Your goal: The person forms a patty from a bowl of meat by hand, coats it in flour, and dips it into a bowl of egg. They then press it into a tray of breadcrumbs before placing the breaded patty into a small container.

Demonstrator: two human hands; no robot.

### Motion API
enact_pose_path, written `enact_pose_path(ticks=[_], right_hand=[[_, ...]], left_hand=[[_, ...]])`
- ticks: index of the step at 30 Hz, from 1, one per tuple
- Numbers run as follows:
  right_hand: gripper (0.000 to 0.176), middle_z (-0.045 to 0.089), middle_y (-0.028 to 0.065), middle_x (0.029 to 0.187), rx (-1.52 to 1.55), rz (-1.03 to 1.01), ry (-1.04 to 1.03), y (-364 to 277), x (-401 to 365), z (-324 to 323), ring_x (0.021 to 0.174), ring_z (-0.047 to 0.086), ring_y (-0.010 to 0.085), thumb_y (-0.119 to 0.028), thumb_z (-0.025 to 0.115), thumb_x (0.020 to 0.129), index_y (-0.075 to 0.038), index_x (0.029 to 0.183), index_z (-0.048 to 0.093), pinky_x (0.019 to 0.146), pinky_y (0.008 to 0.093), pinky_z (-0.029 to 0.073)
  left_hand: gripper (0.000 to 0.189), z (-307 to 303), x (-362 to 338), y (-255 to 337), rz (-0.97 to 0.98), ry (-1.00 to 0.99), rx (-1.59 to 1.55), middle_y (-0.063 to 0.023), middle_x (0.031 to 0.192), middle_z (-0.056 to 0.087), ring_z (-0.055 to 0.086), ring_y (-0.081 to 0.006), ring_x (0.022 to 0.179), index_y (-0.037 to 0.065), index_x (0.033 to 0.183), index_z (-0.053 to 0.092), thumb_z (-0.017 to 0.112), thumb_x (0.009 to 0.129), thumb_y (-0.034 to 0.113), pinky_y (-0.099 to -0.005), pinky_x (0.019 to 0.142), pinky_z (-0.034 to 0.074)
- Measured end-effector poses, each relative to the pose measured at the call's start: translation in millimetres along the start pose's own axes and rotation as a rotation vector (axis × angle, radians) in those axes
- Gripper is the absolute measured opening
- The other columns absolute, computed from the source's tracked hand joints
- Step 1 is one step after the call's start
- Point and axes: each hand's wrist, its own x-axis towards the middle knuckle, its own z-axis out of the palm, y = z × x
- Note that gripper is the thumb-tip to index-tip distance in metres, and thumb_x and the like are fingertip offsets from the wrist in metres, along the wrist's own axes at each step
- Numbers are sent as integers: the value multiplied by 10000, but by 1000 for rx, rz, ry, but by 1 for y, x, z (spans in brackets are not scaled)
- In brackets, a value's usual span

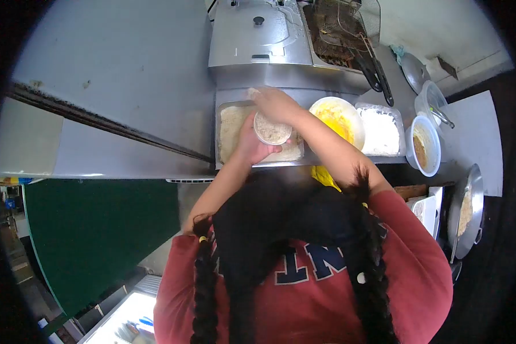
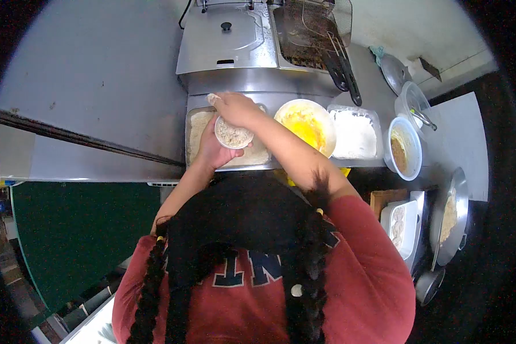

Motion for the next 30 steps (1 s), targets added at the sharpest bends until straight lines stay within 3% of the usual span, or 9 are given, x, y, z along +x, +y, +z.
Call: enact_pose_path(ticks=[2,11,13,14,19,22,23,25,30], right_hand=[[513,604,235,1293,10,-47,121,-2,-4,-2,1234,546,372,-416,387,1001,-45,1255,634,1042,504,409],[488,551,219,1379,-131,-58,77,30,20,37,1295,494,399,-405,394,994,-95,1289,626,1081,492,383],[460,566,235,1350,715,44,203,46,25,25,1285,507,386,-375,470,965,-97,1300,619,1063,468,411],[460,566,235,1350,715,29,196,55,22,21,1285,507,386,-375,470,965,-97,1300,619,1063,468,411],[518,586,263,1276,-204,1,-98,53,-38,40,1213,556,379,-236,703,809,-48,1282,608,997,458,475],[515,633,239,1166,-314,-40,22,38,-72,61,1134,599,373,-131,733,759,-26,1250,618,969,453,492],[525,642,235,1082,-314,-55,66,43,-72,70,1072,624,375,-89,747,729,-30,1237,628,952,435,498],[494,651,236,1078,-263,-88,55,68,-66,87,1054,633,376,-96,750,723,-37,1203,652,939,437,503],[377,689,226,1031,-124,66,-48,46,-54,39,979,666,377,-110,742,724,-56,1097,720,893,433,521]], left_hand=[[642,7,0,0,-1,83,-21,-144,1110,687,714,-368,840,122,1324,529,276,997,613,-365,488,538],[631,9,-12,3,27,329,42,-198,1147,670,699,-363,834,113,1308,541,260,1001,587,-360,489,541],[646,-4,-24,5,54,251,-22,-229,1158,656,692,-372,844,104,1323,535,255,998,586,-358,496,540],[661,-12,-29,11,70,160,-70,-261,1170,642,684,-381,854,95,1338,528,250,995,586,-355,503,539],[711,-31,-50,22,198,173,-43,-307,1214,608,671,-416,903,54,1413,474,254,982,575,-362,546,544],[698,-30,-57,23,260,307,-70,-317,1410,473,516,-541,1232,36,1475,384,259,975,507,-535,858,572],[698,-29,-58,24,261,312,-67,-317,1410,473,516,-541,1232,36,1475,384,259,975,507,-535,858,572],[674,-29,-60,25,285,285,-123,-315,1484,385,365,-559,1355,48,1491,355,265,967,462,-628,1049,421],[661,-32,-60,23,297,278,-150,-289,1503,374,333,-553,1378,55,1498,350,274,962,434,-652,1113,316]])
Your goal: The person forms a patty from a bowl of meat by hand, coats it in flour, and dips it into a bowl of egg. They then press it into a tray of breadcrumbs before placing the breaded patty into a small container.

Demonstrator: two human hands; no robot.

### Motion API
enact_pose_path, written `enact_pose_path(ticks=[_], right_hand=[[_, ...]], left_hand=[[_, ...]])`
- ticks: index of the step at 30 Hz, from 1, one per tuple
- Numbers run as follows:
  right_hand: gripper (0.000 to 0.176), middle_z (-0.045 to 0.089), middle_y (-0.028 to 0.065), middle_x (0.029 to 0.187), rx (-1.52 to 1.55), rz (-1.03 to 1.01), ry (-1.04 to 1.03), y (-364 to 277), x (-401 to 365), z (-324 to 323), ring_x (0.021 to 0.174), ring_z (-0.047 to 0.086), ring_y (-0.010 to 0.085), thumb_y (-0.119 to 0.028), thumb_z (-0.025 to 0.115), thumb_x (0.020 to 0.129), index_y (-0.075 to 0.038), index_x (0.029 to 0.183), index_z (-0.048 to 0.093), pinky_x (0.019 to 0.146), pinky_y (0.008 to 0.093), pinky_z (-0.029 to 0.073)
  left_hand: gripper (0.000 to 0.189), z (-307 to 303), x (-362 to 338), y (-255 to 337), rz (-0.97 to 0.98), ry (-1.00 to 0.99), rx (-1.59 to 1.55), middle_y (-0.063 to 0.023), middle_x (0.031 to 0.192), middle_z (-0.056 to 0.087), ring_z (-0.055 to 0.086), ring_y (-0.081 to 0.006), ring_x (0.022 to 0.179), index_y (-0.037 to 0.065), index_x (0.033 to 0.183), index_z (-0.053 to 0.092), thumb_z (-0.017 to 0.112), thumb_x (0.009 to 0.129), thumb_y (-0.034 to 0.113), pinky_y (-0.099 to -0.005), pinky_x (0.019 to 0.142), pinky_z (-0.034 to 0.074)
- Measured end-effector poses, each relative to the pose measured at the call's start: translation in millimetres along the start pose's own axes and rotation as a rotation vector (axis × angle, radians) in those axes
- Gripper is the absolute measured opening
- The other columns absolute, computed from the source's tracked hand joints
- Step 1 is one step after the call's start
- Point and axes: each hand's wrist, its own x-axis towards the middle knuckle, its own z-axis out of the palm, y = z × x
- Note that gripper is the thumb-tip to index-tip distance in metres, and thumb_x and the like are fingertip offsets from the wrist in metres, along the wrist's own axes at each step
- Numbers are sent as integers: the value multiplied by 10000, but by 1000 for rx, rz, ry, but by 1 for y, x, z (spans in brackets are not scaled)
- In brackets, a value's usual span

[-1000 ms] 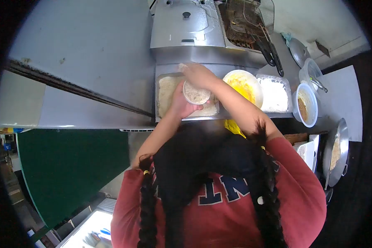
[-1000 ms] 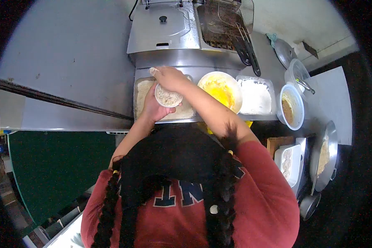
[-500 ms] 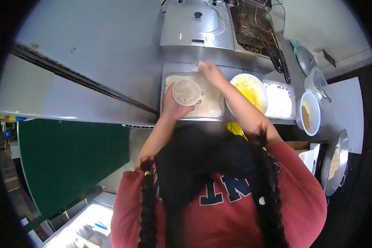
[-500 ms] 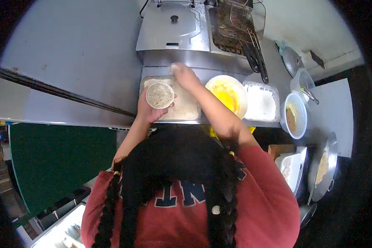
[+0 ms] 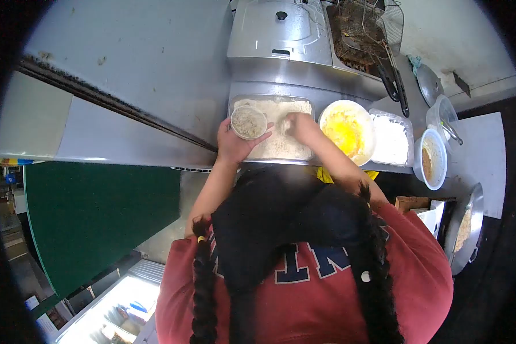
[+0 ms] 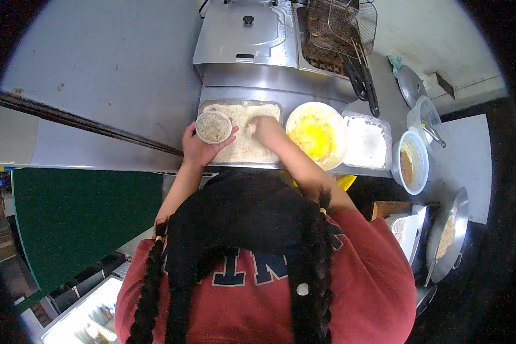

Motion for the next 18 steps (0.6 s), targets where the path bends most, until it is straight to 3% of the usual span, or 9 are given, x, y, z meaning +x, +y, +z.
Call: enact_pose_path(ticks=[4,6,7,11,13,14,16,17,18], right_hand=[[355,700,217,1072,285,96,25,-33,0,-46,989,682,355,-113,692,764,-65,1114,728,898,395,520],[347,704,212,1076,459,-184,33,-41,4,-51,990,689,339,-104,687,765,-66,1107,730,892,390,525],[347,704,212,1076,457,-177,37,-45,5,-53,990,689,339,-104,687,765,-66,1107,730,892,390,525],[344,715,190,1057,352,-226,79,-56,14,-63,971,693,324,-90,671,787,-57,1127,717,887,378,524],[326,721,176,1069,306,-203,118,-56,17,-66,974,697,293,-91,666,808,-47,1127,714,894,364,517],[311,717,187,1030,300,-207,174,-56,18,-67,945,691,340,-98,666,796,-52,1099,721,871,393,526],[297,713,199,991,291,-205,233,-49,26,-60,915,685,387,-105,667,785,-57,1071,728,848,422,534],[266,711,208,973,307,-200,237,-40,36,-47,905,685,387,-165,656,813,-53,1042,732,837,434,534],[262,708,217,954,323,-195,241,-44,39,-44,895,686,387,-224,645,840,-49,1012,736,826,446,533]], left_hand=[[643,-6,11,-8,-23,4,-26,-244,1508,391,345,-525,1384,64,1510,333,275,965,400,-676,1116,279],[638,-10,18,-16,-81,-70,-157,-233,1511,391,353,-506,1388,71,1515,326,277,964,389,-684,1115,272],[635,-12,21,-19,-133,-138,-288,-223,1514,392,362,-486,1392,77,1520,318,280,963,378,-691,1114,265],[629,3,26,-28,-175,-123,-177,-204,1525,385,373,-445,1401,82,1525,310,291,975,387,-696,1109,266],[623,7,28,-31,-211,-13,-15,-181,1524,393,420,-465,1353,92,1521,314,271,1007,441,-681,1044,373],[623,7,29,-32,-215,-16,-16,-181,1524,393,420,-465,1353,92,1521,314,271,1007,441,-681,1044,373],[740,1,35,-36,-240,-193,67,-211,1418,502,584,-437,1201,84,1493,352,261,1000,629,-512,765,599],[740,-1,38,-39,-243,-196,67,-211,1418,502,584,-437,1201,84,1493,352,261,1000,629,-512,765,599],[802,-2,40,-42,-291,-197,80,-211,1361,545,630,-435,1102,85,1483,365,249,971,691,-454,665,597]])
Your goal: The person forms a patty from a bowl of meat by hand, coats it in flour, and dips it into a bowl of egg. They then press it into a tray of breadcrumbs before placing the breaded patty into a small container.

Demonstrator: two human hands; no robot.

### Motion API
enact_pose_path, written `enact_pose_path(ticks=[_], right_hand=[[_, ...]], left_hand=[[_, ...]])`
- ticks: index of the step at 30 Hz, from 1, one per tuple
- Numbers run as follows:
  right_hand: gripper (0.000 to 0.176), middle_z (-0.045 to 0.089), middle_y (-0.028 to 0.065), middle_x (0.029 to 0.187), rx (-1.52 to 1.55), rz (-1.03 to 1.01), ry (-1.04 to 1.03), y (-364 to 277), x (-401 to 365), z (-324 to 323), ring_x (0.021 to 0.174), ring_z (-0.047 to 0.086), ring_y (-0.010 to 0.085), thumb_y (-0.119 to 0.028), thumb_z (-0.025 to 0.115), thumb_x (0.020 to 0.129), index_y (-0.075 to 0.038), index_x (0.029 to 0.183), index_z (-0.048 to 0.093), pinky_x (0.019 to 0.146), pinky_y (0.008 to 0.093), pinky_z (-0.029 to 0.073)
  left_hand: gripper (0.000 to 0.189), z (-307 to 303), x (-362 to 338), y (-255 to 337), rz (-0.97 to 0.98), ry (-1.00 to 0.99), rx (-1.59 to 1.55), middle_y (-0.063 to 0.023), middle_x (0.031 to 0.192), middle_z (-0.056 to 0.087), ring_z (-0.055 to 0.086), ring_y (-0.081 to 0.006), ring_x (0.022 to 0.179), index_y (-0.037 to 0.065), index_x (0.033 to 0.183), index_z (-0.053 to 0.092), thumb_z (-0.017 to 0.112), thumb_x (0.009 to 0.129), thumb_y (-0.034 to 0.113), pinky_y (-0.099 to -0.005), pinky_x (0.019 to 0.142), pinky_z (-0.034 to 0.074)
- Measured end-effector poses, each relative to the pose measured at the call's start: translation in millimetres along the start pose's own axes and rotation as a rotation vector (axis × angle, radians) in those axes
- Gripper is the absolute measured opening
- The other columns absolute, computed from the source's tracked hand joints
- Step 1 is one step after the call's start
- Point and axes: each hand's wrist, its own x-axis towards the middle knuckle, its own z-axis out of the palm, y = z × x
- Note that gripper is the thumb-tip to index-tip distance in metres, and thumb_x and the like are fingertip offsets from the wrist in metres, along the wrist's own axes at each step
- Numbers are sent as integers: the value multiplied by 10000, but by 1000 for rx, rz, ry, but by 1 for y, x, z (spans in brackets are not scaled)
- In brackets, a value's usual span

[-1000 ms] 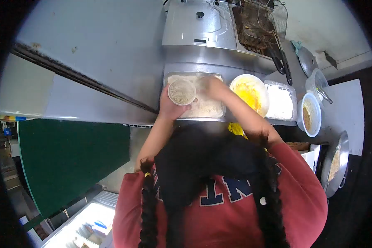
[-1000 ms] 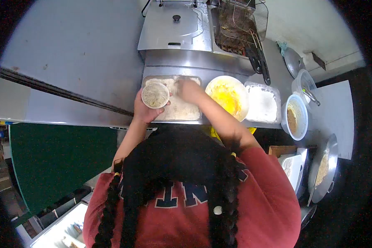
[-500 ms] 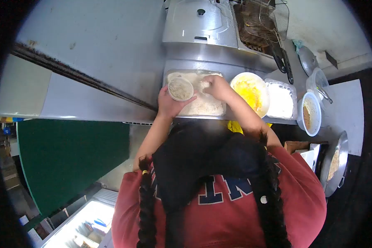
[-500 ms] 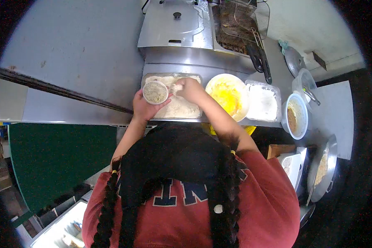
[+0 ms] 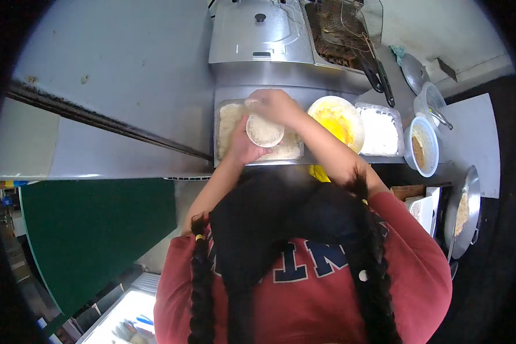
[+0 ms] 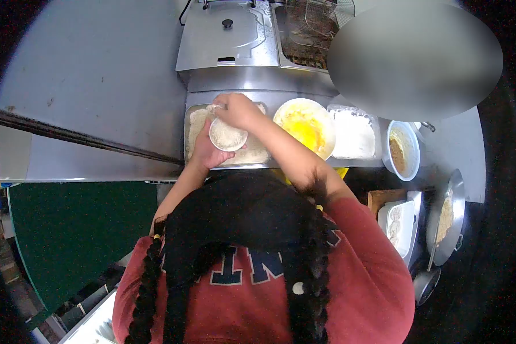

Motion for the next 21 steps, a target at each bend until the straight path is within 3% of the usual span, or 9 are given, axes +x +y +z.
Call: enact_pose_path(ticks=[3,5,7,11,13,17,19,20,21], right_hand=[[357,695,261,961,-92,255,-233,-4,-2,8,918,686,388,-327,569,921,-15,998,725,854,436,516],[394,688,277,933,-120,260,-125,3,-8,21,903,682,404,-342,540,931,5,981,719,845,453,511],[433,680,293,906,-150,264,-17,14,-12,29,888,678,421,-357,511,942,26,964,712,837,470,507],[467,669,313,955,-80,321,-75,29,-3,23,917,658,453,-360,483,956,59,970,689,854,494,495],[480,667,315,977,-18,318,-146,22,5,12,924,651,462,-370,475,961,62,966,685,858,501,493],[472,666,300,1027,-47,259,-290,11,14,10,954,647,453,-367,463,974,48,1011,685,873,501,491],[480,669,291,1035,-187,148,-292,29,8,26,964,650,446,-373,454,982,45,1028,687,877,495,491],[477,668,287,1045,-244,176,-223,41,6,36,975,646,445,-362,439,988,44,1040,685,886,496,489],[474,667,282,1055,-301,201,-156,49,6,42,986,643,444,-351,424,995,43,1053,682,895,497,487]], left_hand=[[884,-8,6,0,-91,-88,-51,-205,1275,604,685,-428,957,88,1467,382,236,928,773,-388,551,587],[903,-11,7,-2,-135,-178,-113,-200,1246,620,693,-422,911,90,1462,387,236,915,792,-379,538,578],[907,5,0,-5,-78,112,-1,-199,1237,619,691,-416,892,97,1462,388,227,910,799,-353,511,561],[920,25,-2,-9,-89,208,-23,-197,1223,624,683,-385,802,108,1458,393,211,898,815,-335,478,545],[942,13,2,-6,-134,-2,-87,-195,1243,613,654,-354,760,112,1455,394,213,880,836,-345,493,551],[956,4,6,-2,-213,-11,-10,-202,1278,590,629,-344,807,109,1456,389,228,869,846,-368,540,571],[949,0,11,-1,-240,-505,-124,-206,1308,570,633,-379,942,112,1462,384,243,871,841,-390,585,584],[949,5,7,-2,-239,-505,-124,-206,1308,570,633,-379,943,112,1462,384,243,871,841,-390,585,584],[957,37,-4,0,-209,-198,-80,-202,1305,572,635,-386,972,114,1461,389,240,865,848,-401,587,584]])
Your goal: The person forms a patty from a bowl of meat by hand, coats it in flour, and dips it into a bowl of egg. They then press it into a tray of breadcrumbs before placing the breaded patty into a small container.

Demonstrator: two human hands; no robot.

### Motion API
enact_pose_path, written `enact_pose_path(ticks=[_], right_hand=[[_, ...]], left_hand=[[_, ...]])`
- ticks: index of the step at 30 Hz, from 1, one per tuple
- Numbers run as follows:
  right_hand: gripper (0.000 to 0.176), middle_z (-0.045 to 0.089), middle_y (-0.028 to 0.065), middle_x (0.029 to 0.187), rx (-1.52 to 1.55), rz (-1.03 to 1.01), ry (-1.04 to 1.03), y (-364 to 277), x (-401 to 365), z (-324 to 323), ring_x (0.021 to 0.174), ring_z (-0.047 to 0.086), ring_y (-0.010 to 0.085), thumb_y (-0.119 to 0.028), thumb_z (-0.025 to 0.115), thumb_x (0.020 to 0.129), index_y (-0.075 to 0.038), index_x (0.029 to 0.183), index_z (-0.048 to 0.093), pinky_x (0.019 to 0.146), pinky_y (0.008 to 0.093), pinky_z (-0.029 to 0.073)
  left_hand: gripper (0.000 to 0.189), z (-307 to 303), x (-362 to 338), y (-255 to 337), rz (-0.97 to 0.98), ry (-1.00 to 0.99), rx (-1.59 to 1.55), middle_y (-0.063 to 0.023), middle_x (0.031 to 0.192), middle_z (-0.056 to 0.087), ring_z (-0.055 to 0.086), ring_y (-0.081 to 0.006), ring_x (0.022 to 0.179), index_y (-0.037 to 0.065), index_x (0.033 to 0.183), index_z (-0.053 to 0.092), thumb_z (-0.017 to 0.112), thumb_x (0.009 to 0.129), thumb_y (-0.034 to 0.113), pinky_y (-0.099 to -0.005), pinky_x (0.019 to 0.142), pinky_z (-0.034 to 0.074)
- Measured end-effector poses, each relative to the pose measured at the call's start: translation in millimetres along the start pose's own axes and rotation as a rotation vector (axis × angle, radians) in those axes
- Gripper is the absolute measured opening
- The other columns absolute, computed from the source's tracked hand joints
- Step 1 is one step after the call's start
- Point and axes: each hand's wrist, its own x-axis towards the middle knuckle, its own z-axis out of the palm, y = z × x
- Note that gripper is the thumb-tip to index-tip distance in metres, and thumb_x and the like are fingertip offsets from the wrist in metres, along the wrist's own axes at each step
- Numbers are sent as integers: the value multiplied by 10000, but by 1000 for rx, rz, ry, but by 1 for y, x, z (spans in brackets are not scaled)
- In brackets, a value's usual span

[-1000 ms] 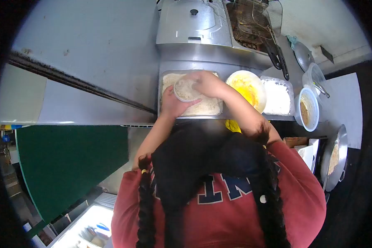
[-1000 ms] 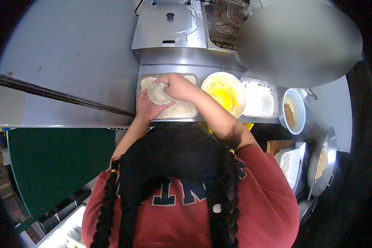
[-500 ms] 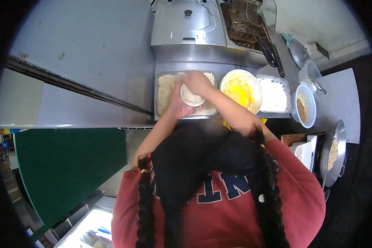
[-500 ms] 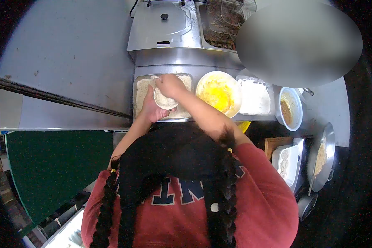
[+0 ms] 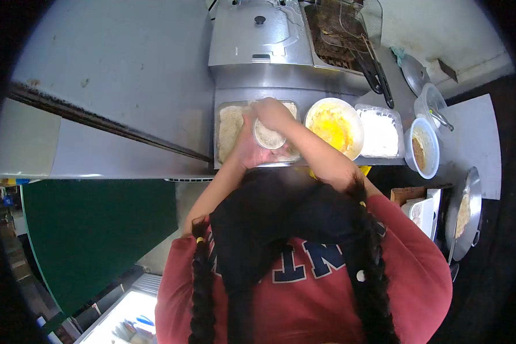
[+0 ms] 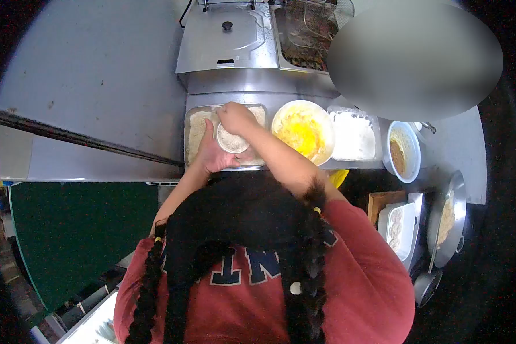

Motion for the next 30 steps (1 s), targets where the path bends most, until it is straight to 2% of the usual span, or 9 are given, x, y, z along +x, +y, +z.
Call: enact_pose_path(ticks=[1,5,9,11,16,20,22,26,30], right_hand=[[474,667,282,1055,-1,-4,-3,1,-1,2,986,643,444,-351,424,995,43,1053,682,895,497,487],[407,668,281,1034,138,155,59,-18,-13,-28,989,634,450,-280,430,973,39,1019,679,900,505,490],[398,659,306,1030,64,-140,-35,-15,-3,-30,1015,634,443,-279,443,971,37,1007,683,907,508,488],[440,669,297,1025,27,-44,-31,-17,-9,-22,997,643,448,-331,450,958,31,993,698,911,507,487],[477,681,280,1026,238,266,162,8,-3,18,960,657,450,-392,463,941,8,953,722,912,498,491],[469,676,287,1036,186,111,101,13,7,8,982,654,448,-396,471,940,-4,978,726,908,499,492],[467,674,292,1035,186,2,3,6,8,-4,1000,650,447,-394,476,938,-1,989,724,907,497,492],[447,675,294,1024,49,-115,-69,3,2,7,990,651,444,-372,485,928,6,980,718,902,491,492],[454,680,291,1001,239,77,156,35,8,51,970,660,438,-357,486,922,38,1012,692,906,500,490]], left_hand=[[965,19,-2,-3,42,308,13,-199,1302,575,636,-393,1002,115,1459,394,238,859,855,-411,590,583],[997,-16,7,-10,98,298,63,-199,1344,554,628,-430,1087,118,1485,361,229,843,869,-464,644,600],[969,-62,17,-2,-29,-227,-114,-210,1410,507,583,-460,1180,118,1523,296,231,874,835,-538,755,600],[945,-68,16,-4,-80,-417,-148,-212,1427,494,569,-464,1205,117,1530,282,234,893,813,-545,784,596],[946,-11,11,-9,141,378,-66,-182,1440,495,620,-439,1133,118,1521,304,196,893,817,-551,828,569],[953,-36,14,-11,186,379,-82,-175,1383,544,650,-401,1090,118,1502,337,175,884,825,-577,835,560],[939,-56,11,-1,67,-56,-9,-185,1292,598,661,-390,1055,115,1471,382,172,888,821,-572,812,567],[956,-64,8,0,-78,-306,-162,-191,1220,627,661,-417,1022,112,1441,420,178,871,840,-571,790,575],[963,-19,5,-7,53,280,-1,-216,1246,611,646,-450,1040,108,1453,411,191,871,842,-580,795,576]])
